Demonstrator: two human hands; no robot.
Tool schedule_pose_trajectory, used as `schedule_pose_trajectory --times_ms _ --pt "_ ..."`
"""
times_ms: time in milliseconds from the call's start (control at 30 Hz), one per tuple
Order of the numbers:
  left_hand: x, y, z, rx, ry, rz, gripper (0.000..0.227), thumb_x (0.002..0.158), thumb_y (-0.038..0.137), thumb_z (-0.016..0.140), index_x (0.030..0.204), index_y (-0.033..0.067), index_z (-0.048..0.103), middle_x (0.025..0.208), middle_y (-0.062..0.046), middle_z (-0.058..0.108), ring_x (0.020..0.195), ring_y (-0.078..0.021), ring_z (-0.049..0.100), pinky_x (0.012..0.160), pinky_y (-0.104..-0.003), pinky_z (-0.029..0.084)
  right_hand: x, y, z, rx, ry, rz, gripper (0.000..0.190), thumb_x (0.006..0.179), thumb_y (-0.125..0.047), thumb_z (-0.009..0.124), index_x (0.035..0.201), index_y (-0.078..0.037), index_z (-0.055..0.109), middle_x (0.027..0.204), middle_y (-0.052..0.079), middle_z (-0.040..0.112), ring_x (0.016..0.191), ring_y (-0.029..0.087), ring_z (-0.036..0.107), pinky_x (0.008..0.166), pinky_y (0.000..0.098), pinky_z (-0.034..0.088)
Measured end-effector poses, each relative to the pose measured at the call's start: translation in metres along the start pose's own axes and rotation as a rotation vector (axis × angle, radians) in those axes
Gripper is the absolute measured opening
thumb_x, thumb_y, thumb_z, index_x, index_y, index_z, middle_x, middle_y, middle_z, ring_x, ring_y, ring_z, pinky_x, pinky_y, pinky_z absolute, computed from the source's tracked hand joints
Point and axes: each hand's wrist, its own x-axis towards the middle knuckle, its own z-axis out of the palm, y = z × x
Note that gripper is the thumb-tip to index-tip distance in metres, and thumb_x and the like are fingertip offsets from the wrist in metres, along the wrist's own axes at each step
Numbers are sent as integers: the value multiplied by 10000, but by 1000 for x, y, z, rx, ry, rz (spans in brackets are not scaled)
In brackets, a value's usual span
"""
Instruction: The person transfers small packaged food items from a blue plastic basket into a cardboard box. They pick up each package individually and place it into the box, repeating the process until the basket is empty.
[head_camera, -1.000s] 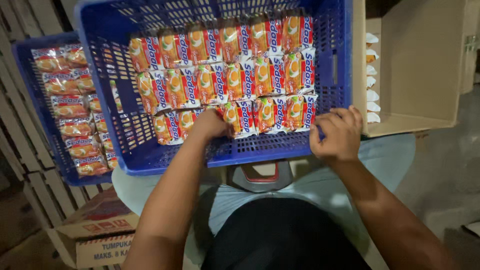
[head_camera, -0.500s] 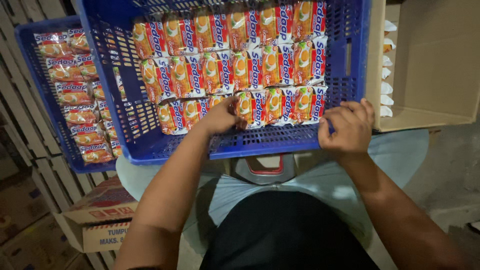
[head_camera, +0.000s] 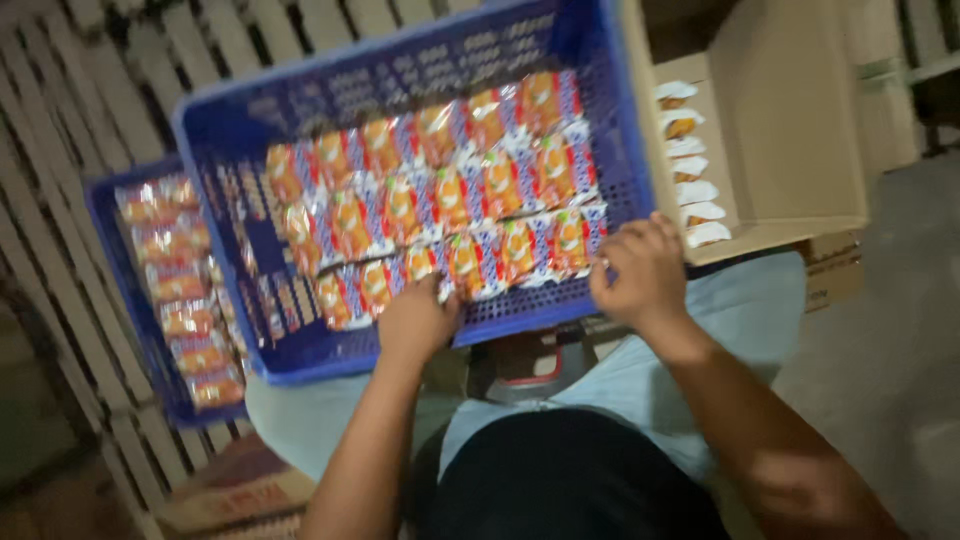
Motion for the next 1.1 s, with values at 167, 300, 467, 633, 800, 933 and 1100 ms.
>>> schedule_pose_trajectory --times_ms 167,300,467,633,800,933,1100 --pt "-14 -11 5 -37 125 47 550 1026 496 622 1458 161 688 1238 -166 795 1216 -412 748 991 -565 602 2 -1 0 34 38 40 152 808 -334 732 837 -195 785 924 33 795 1087 281 737 1188 535 432" --pt "-28 -22 18 -14 218 57 494 1017 533 596 1358 201 730 1195 -118 805 1144 -374 762 916 -544 606 11 -13 -21 141 55 42 172 881 -294 699 817 -152 771 914 41 783 1059 302 713 1183 544 428" --pt "-29 -28 16 -39 202 317 339 965 461 636 1221 263 737 1110 31 828 1064 -274 766 847 -464 594 19 -14 -38 215 25 50 183 943 -259 690 807 -152 750 886 18 745 1006 312 668 1164 559 437" --pt "-8 -48 33 -155 333 441 421 941 356 755 1297 131 760 1175 -67 814 1127 -268 744 1037 -408 563 20 -12 -39 263 61 54 229 948 -212 671 740 -129 720 764 30 691 754 283 611 1133 560 470" --pt "21 -77 57 -195 147 198 410 895 398 780 1268 229 804 1059 26 875 919 -140 818 819 -304 645 20 -8 -40 264 60 69 258 985 -226 639 776 -124 751 820 29 733 790 275 635 1139 539 464" --pt "20 -34 26 -200 -134 -155 484 890 460 762 1340 283 795 1105 64 921 966 -126 896 885 -302 696 23 -7 -47 299 -23 67 285 985 -262 683 747 -141 783 712 7 694 716 278 611 1172 514 431" --pt "52 -29 28 77 -80 -135 501 909 619 676 1350 395 753 1105 94 899 933 -157 866 900 -390 647 28 -4 -72 498 -210 166 209 926 -357 737 977 -162 789 1067 15 750 991 302 651 1131 535 391"
